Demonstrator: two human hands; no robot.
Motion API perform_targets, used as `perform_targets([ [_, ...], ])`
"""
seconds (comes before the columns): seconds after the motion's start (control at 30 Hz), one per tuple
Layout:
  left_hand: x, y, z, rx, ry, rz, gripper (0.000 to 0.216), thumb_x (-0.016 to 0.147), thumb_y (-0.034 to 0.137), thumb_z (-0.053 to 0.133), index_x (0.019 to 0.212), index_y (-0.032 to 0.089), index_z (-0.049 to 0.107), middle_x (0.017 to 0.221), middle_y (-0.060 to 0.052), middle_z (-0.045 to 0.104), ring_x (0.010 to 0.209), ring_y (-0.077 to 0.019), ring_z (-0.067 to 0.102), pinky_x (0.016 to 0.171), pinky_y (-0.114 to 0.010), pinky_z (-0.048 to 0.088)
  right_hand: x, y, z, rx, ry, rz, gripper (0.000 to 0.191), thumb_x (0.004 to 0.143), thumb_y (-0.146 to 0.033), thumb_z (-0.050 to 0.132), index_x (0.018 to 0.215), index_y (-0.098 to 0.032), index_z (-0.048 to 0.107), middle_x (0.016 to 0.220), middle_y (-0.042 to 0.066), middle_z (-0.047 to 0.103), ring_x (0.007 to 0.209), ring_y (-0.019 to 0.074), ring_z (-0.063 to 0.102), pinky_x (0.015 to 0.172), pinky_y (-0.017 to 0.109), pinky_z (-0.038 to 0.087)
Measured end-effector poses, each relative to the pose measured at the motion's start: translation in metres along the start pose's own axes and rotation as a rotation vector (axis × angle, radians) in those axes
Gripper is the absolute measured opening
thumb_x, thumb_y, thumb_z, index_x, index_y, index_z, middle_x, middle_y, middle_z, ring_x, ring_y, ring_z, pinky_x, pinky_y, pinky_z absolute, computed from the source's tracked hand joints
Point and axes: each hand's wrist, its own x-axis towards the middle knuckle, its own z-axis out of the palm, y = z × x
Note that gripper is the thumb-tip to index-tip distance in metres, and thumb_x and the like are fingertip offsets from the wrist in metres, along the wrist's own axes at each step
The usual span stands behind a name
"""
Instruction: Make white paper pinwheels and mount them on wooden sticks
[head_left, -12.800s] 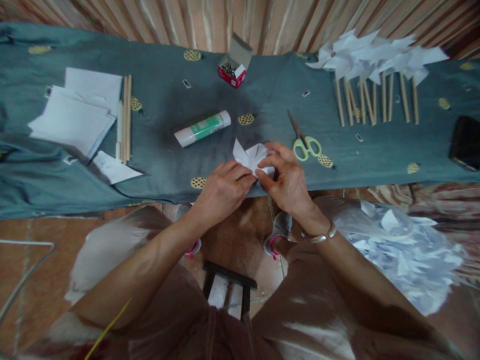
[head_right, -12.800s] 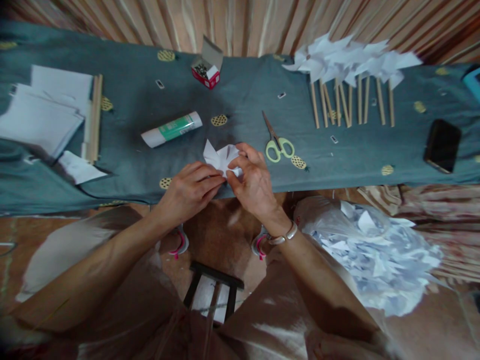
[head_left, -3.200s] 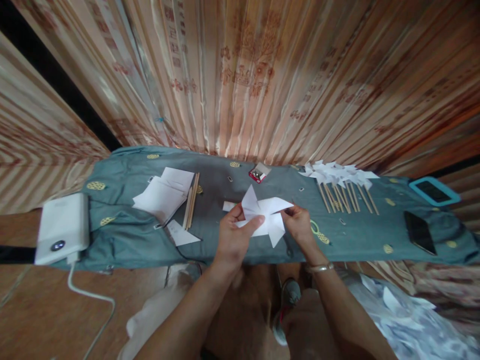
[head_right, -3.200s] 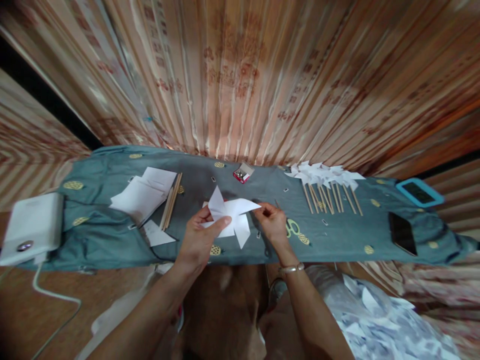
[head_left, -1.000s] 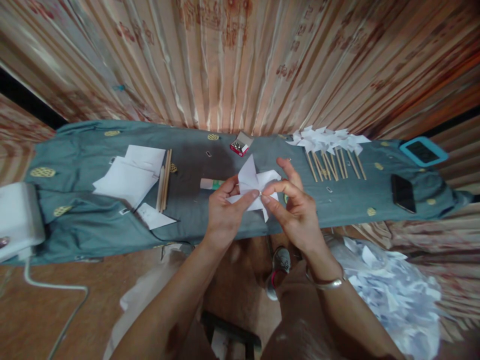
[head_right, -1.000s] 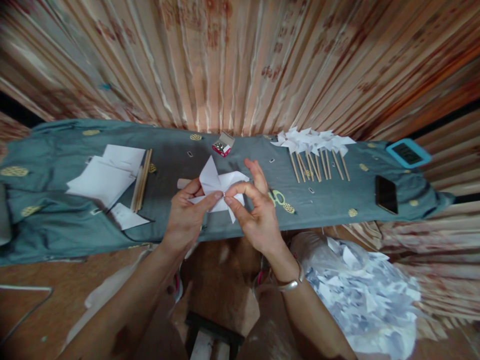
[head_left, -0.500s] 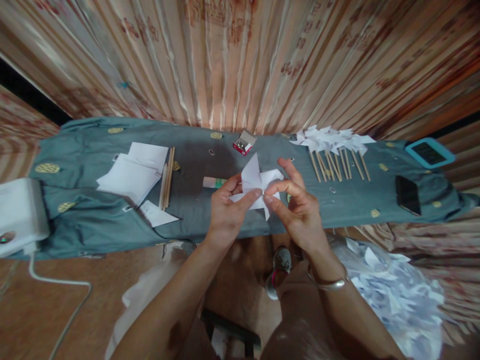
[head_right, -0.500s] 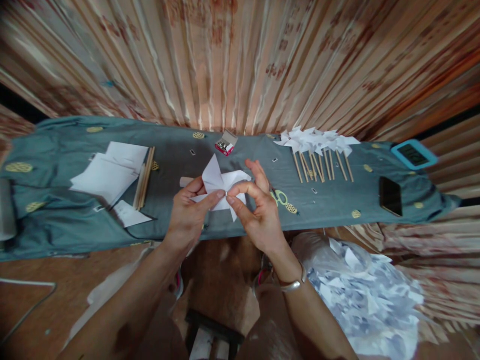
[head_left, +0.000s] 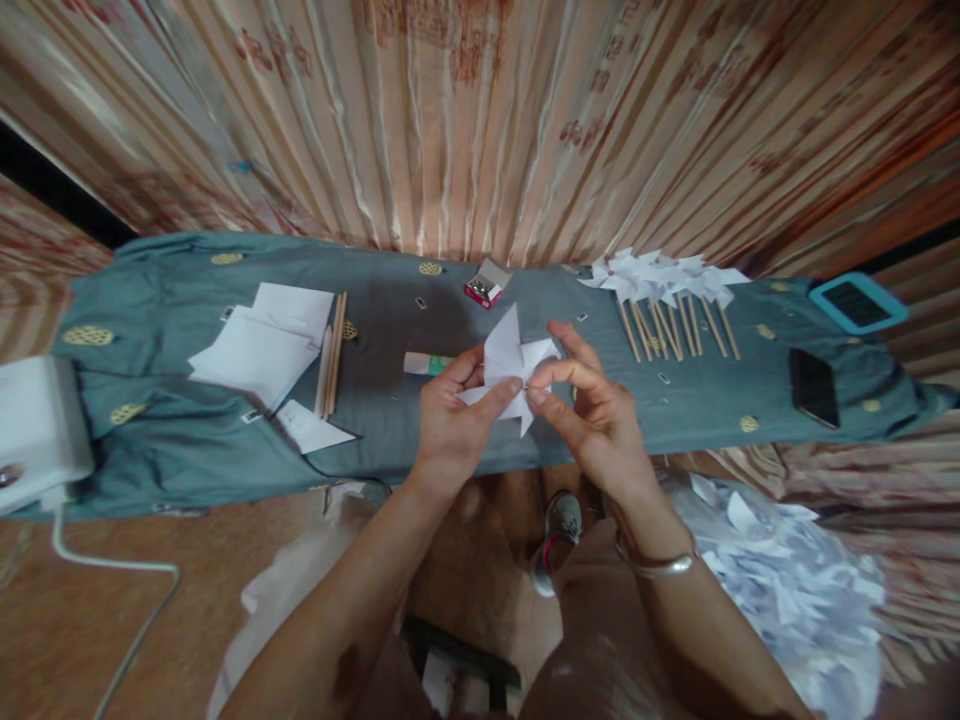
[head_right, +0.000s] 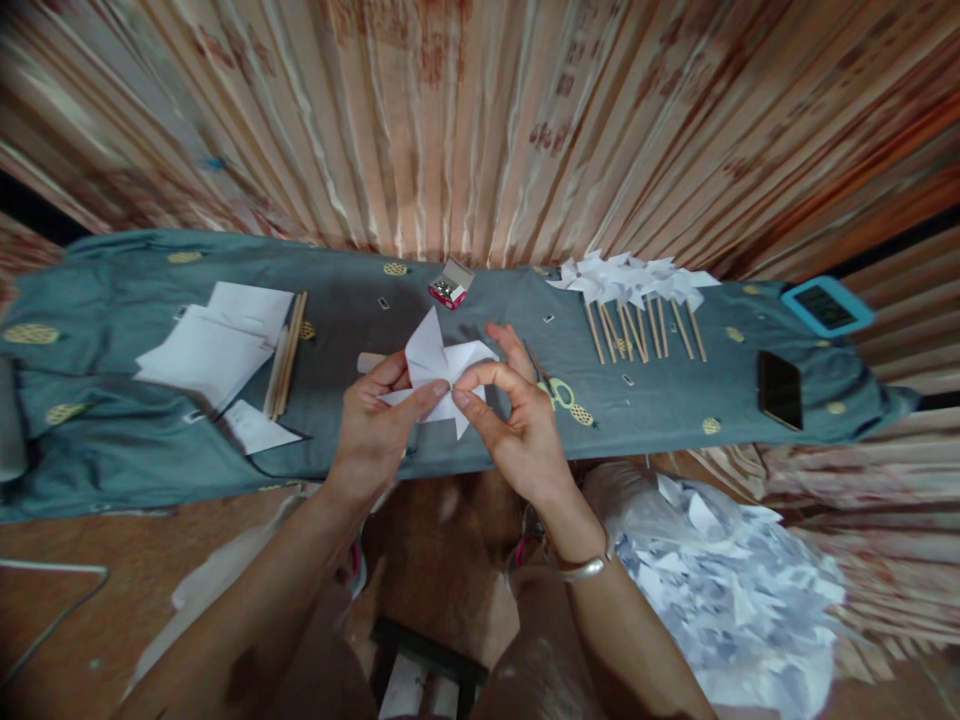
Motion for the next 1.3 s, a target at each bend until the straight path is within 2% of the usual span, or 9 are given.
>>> perform_targets([
  [0.5, -0.0002, -0.0006, -0.0042, 0.159, -0.055, 0.122, 0.035, 0.067, 0.027, 0.075, 0.099, 0.015, 0.068, 0.083, -0.003, 0.072, 0.068, -0.0136, 0.062, 0.060, -0.022, 0.048, 0.0019, 0.0028, 0.0002, 0.091, 0.000, 0.086, 0.004, 0.078, -0.030, 0.068, 0.080, -0.026, 0.067, 0.140, 0.001, 0.050, 0.140, 0.0227, 0.031, 0.117, 0.048, 0.015],
  [0.87, 0.0020, -0.0031, -0.0057, 0.174, -0.054, 0.139, 0.041, 0.063, 0.028, 0.080, 0.100, 0.014, 0.068, 0.085, -0.003, 0.073, 0.073, -0.0155, 0.065, 0.064, -0.023, 0.050, 0.0020, 0.0075, 0.0039, 0.131, 0.033, 0.067, 0.005, 0.077, -0.029, 0.069, 0.079, -0.026, 0.066, 0.137, 0.002, 0.052, 0.139, 0.0223, 0.034, 0.116, 0.049, 0.018],
  [0.97, 0.0012, -0.0012, -0.0056, 0.165, -0.060, 0.125, 0.040, 0.064, 0.026, 0.079, 0.100, 0.014, 0.068, 0.085, -0.003, 0.073, 0.071, -0.0149, 0.064, 0.064, -0.023, 0.050, 0.0018, 0.0093, 0.0049, 0.108, 0.085, 0.034, 0.013, 0.075, -0.031, 0.072, 0.085, -0.025, 0.065, 0.140, 0.003, 0.049, 0.137, 0.0236, 0.037, 0.115, 0.048, 0.021],
  [1.13, 0.0002, 0.0016, -0.0053, 0.127, -0.046, 0.055, 0.040, 0.062, 0.027, 0.079, 0.099, 0.014, 0.068, 0.085, -0.004, 0.073, 0.071, -0.0150, 0.064, 0.065, -0.024, 0.051, 0.0031, 0.0091, 0.0080, 0.177, 0.164, 0.075, 0.053, 0.067, -0.032, 0.078, 0.115, -0.026, 0.057, 0.142, 0.007, 0.047, 0.133, 0.0237, 0.042, 0.109, 0.044, 0.034],
  [1.2, -0.0003, 0.0026, -0.0057, 0.116, -0.053, 0.031, 0.041, 0.061, 0.027, 0.080, 0.098, 0.014, 0.068, 0.088, -0.004, 0.073, 0.074, -0.0158, 0.065, 0.067, -0.025, 0.052, 0.0037, 0.0065, 0.0084, 0.276, 0.127, 0.150, 0.060, 0.065, -0.033, 0.079, 0.119, -0.027, 0.054, 0.133, 0.008, 0.056, 0.122, 0.0233, 0.053, 0.099, 0.040, 0.043],
  [1.3, -0.0008, 0.0037, -0.0066, 0.118, -0.069, 0.000, 0.043, 0.060, 0.029, 0.080, 0.099, 0.015, 0.068, 0.094, -0.005, 0.074, 0.078, -0.0171, 0.066, 0.068, -0.025, 0.052, 0.0045, 0.0019, 0.0073, 0.422, 0.038, 0.281, 0.063, 0.064, -0.036, 0.080, 0.120, -0.030, 0.053, 0.116, 0.005, 0.066, 0.093, 0.0202, 0.065, 0.078, 0.034, 0.053],
])
